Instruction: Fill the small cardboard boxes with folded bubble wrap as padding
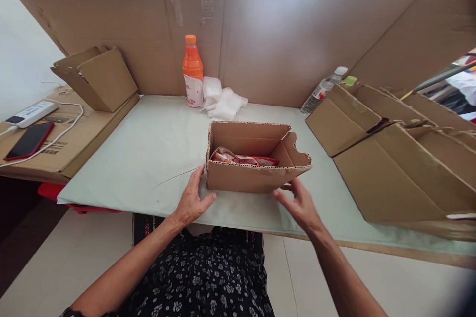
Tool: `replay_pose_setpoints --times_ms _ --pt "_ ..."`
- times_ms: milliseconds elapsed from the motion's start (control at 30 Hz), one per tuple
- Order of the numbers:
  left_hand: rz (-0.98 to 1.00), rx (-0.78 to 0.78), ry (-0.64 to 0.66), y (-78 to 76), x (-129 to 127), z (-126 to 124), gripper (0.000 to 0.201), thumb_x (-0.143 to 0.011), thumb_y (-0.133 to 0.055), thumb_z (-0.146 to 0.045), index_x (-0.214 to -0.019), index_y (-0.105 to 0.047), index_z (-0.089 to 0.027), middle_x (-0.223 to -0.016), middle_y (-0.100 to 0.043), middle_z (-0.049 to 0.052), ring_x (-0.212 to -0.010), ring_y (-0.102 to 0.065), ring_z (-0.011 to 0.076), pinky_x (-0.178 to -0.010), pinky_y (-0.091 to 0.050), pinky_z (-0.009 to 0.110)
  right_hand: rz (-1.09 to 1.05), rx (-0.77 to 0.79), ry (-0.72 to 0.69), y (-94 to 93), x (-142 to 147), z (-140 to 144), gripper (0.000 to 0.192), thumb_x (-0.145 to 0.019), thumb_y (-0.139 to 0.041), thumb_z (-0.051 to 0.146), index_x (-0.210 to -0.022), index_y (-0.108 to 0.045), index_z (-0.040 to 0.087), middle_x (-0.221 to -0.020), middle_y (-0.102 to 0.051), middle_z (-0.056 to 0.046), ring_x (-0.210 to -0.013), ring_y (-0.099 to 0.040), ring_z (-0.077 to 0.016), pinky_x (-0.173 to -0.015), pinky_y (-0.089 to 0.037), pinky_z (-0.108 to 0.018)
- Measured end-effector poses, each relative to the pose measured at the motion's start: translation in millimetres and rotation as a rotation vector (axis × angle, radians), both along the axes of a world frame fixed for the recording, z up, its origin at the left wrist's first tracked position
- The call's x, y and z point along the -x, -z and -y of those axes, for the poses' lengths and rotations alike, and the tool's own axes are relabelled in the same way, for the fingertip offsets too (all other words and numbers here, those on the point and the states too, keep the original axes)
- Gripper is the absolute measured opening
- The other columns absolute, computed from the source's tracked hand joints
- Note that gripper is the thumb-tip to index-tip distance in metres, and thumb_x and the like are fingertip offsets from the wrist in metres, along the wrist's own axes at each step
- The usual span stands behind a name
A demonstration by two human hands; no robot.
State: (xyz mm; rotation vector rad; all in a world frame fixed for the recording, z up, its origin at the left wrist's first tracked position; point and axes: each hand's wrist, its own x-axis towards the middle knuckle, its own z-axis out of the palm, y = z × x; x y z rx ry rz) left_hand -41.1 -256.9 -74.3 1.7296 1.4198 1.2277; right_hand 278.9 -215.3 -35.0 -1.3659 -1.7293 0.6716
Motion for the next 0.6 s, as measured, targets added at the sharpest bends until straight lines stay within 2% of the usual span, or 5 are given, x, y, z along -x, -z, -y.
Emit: replay_pose_setpoints --times_ms 133,200,333,433,600 --pt "0.138 0.034 -0.090 -2.9 2.7 -2.1 0.063 -0.083 -0.063 -0.030 -0.143 -0.046 -0.016 -0.139 -0.058 0.016 -0.134 -0.053 0.0319 -0.114 -0.043 0.050 -0.031 -0.015 -0.010 22.5 36.6 12.9 0.042 -0.085 -0.066 0.050 -0.116 -0.059 0.023 -0.105 -0.071 -0.008 -0.087 -0.067 -0.0242 -0.081 -0.059 -0.041" --pt "0.157 0.043 -0.174 1.3 16.2 8.6 0.060 -0.084 -0.063 -0.032 -0.141 -0.049 -0.017 -0.139 -0.059 0.015 -0.134 -0.053 0.0312 -0.116 -0.042 0.049 -0.038 -0.038 -0.033 29.9 56.3 26.5 0.038 -0.086 -0.065 0.046 -0.117 -0.060 0.025 -0.109 -0.070 -0.009 -0.098 -0.067 -0.0278 -0.089 -0.057 -0.045" --pt "0.173 0.090 -0.358 9.5 51.7 36.1 0.061 -0.084 -0.066 -0.043 -0.138 -0.052 -0.018 -0.139 -0.060 0.014 -0.137 -0.053 0.0310 -0.118 -0.040 0.047 -0.032 -0.025 -0.107 33.4 94.2 38.1 0.046 -0.087 -0.064 0.043 -0.130 -0.057 0.025 -0.129 -0.064 -0.012 -0.123 -0.058 -0.0337 -0.107 -0.048 -0.053" --pt "0.258 0.101 -0.440 5.5 78.9 34.4 0.065 -0.081 -0.070 -0.048 -0.136 -0.052 -0.018 -0.137 -0.062 0.015 -0.130 -0.058 0.0301 -0.114 -0.045 0.045 -0.044 0.018 -0.251 24.3 126.7 16.5 0.050 -0.087 -0.063 0.040 -0.134 -0.056 0.024 -0.136 -0.060 -0.013 -0.124 -0.058 -0.0325 -0.104 -0.050 -0.050" --pt "0.324 0.064 -0.563 -9.3 118.5 -11.1 0.067 -0.073 -0.077 -0.046 -0.129 -0.054 -0.017 -0.125 -0.066 0.013 -0.118 -0.064 0.0278 -0.106 -0.050 0.042 -0.110 0.042 -0.433 5.9 183.2 -50.1 0.073 -0.081 -0.063 0.035 -0.149 -0.043 0.021 -0.147 -0.053 -0.014 -0.127 -0.055 -0.0320 -0.097 -0.054 -0.047"
